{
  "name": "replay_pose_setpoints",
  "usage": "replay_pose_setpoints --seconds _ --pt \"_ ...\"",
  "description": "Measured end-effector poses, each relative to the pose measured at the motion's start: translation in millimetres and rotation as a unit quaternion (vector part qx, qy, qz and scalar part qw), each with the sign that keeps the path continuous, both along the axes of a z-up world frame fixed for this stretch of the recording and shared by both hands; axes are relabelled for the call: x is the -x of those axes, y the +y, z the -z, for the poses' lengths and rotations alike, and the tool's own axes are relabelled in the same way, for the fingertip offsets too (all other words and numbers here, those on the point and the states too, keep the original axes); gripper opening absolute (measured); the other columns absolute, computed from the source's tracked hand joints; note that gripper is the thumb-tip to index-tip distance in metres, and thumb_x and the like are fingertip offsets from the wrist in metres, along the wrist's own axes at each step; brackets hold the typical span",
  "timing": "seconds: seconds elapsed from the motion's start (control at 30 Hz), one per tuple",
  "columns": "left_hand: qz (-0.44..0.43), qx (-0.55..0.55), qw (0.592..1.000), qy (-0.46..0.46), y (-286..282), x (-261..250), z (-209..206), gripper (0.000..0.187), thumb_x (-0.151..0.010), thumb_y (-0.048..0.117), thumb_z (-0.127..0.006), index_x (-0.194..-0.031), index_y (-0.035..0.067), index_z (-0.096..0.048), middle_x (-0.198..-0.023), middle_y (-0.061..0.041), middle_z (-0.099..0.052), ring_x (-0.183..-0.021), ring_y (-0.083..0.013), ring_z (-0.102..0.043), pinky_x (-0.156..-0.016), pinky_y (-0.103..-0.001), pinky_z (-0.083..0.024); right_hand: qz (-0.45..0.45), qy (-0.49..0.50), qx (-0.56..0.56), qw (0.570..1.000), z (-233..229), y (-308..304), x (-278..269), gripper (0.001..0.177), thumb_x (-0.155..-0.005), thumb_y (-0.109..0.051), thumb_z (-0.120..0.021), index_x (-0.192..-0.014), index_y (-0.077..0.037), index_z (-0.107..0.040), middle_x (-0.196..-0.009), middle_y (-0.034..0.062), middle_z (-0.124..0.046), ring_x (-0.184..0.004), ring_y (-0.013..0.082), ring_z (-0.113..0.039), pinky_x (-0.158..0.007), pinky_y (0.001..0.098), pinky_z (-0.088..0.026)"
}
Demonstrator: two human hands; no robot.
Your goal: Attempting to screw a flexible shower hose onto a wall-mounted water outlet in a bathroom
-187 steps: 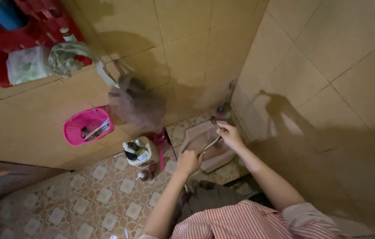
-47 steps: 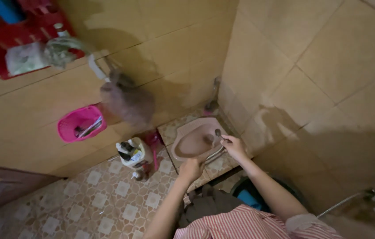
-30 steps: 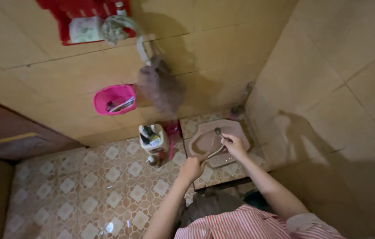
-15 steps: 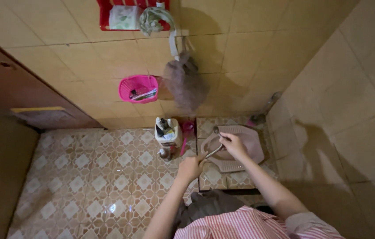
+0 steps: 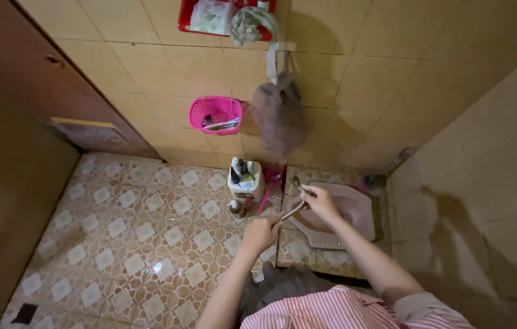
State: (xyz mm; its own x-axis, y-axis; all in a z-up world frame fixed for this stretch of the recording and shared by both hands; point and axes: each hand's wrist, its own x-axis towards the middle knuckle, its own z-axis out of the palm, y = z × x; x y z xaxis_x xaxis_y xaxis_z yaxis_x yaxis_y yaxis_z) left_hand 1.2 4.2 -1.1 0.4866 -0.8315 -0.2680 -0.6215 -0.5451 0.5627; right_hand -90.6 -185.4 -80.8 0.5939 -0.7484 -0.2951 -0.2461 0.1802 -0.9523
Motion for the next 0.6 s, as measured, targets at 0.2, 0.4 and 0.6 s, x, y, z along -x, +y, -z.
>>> replay_pose_setpoints --seconds 0.2,0.4,0.6 --pt "-0.026 -0.009 1.0 -0.005 6 -6 -8 0.027 -0.085 0.033 -0.051 -0.106 0.024 -0.067 -0.094 -0.01 -0.068 -0.091 -0.034 -0.064 -0.079 -0.045 -0.052 -0.039 -0.016 -0.007 0.999 23 -8 -18 0.037 -0.079 -0.001 -0.063 -0.115 0.006 -0.056 -0.087 0.0265 -0.061 -0.05 0.0287 -0.063 -0.045 0.0355 -0.056" --pt "-0.051 0.008 0.999 0.008 14 -10 3 0.027 -0.087 0.031 -0.051 -0.108 0.024 -0.065 -0.094 -0.009 -0.068 -0.089 -0.0341 -0.064 -0.078 -0.045 -0.052 -0.067 -0.022 -0.008 0.998 31 -6 -34 0.037 -0.078 -0.002 -0.064 -0.114 0.005 -0.057 -0.086 0.0254 -0.062 -0.053 0.0286 -0.063 -0.045 0.0355 -0.056" --pt "-0.085 -0.007 0.996 0.011 25 -15 16 0.027 -0.085 0.032 -0.052 -0.107 0.023 -0.066 -0.094 -0.011 -0.068 -0.09 -0.0339 -0.064 -0.079 -0.045 -0.052 -0.115 0.023 0.099 0.988 55 -11 -58 0.034 -0.076 -0.011 -0.069 -0.109 -0.007 -0.066 -0.087 0.0188 -0.066 -0.068 0.0219 -0.063 -0.053 0.033 -0.053"
